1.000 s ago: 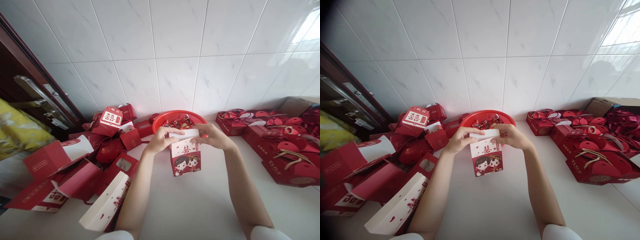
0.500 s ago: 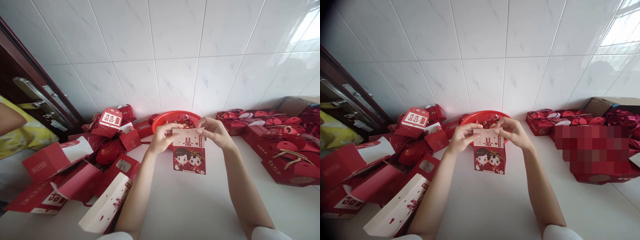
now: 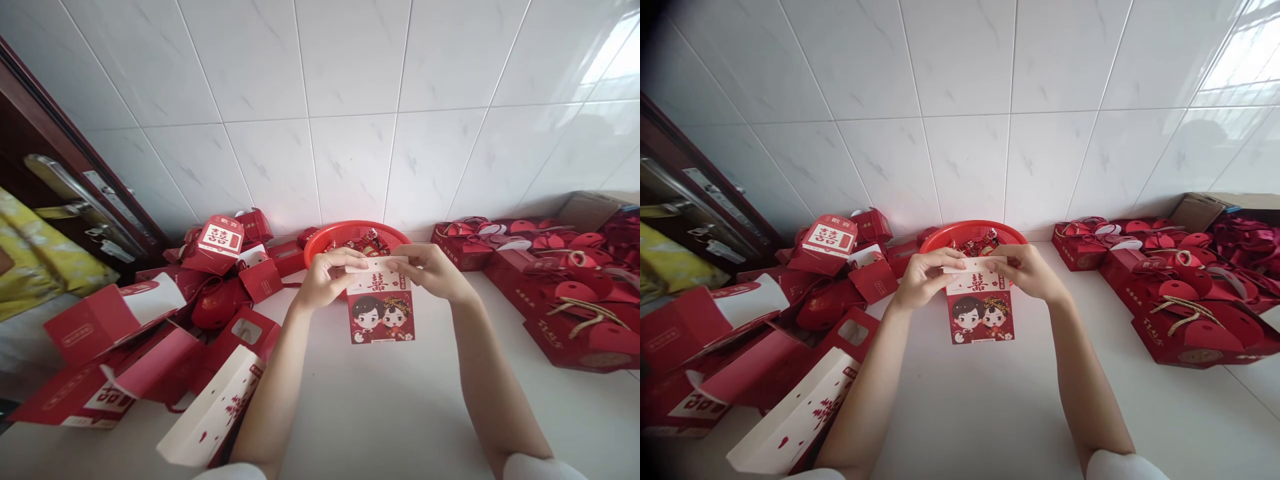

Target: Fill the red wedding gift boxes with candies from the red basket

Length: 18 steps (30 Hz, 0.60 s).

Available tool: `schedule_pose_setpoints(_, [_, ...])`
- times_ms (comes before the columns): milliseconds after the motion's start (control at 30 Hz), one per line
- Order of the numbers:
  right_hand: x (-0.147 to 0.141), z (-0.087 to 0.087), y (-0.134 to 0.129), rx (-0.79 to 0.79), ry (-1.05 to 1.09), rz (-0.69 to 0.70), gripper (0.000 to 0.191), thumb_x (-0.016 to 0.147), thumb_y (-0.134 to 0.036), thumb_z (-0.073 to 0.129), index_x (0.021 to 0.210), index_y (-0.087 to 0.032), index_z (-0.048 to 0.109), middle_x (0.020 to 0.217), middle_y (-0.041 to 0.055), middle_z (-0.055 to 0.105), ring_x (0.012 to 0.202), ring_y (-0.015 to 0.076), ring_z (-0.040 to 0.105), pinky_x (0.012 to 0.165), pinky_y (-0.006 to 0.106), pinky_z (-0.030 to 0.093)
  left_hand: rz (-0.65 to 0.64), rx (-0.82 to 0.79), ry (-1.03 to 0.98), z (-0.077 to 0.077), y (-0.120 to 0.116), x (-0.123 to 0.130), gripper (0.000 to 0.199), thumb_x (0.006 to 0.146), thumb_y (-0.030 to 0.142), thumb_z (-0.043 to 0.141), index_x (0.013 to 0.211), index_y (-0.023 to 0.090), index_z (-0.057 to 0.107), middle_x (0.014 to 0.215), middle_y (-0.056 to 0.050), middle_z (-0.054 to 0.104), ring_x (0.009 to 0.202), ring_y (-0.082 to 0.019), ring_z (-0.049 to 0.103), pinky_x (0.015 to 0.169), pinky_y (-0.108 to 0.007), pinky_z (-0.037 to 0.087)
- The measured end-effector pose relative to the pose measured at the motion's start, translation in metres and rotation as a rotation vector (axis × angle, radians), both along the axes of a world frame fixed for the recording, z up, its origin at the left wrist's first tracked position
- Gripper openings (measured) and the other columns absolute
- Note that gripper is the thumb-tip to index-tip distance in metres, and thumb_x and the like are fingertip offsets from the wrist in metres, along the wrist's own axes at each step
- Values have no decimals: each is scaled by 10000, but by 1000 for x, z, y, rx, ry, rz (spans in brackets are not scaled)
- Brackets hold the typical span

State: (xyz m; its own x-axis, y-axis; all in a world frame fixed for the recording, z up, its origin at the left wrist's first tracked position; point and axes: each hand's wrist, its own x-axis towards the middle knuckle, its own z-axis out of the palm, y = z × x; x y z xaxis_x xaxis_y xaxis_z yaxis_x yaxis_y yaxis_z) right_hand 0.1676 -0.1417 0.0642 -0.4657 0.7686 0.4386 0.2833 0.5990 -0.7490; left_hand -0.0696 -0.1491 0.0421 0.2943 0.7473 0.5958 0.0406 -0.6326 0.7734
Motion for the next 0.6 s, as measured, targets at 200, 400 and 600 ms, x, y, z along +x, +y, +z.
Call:
schedule_pose_setpoints(200, [3,2,-3,-45,142,-34,430,847,-577,708,726,-165,680,589,-13,489,499,88,375,423,242,266,-30,-172,-84,5,-6,4,234,782,347,773,931,167,771,841,-57,731,772,-186,663,654,-272,524])
schedule_pose_setpoints(400, [6,1,-5,-94,263,-41,422,788,-561,781,700,-168,653,598,-9,519,510,94,422,433,232,333,107,-99,-114,5,-7,14,460,818,479,751,557,159,551,556,38,406,544,-87,357,513,-243,301])
schedule_pose_setpoints(600, [10,5,-8,-48,199,-37,442,803,-578,757,657,-179,635,587,-2,529,532,108,443,449,236,358,114,-107,-134,5,-10,14,450,850,481,728,571,168,562,555,32,439,535,-97,402,508,-253,320])
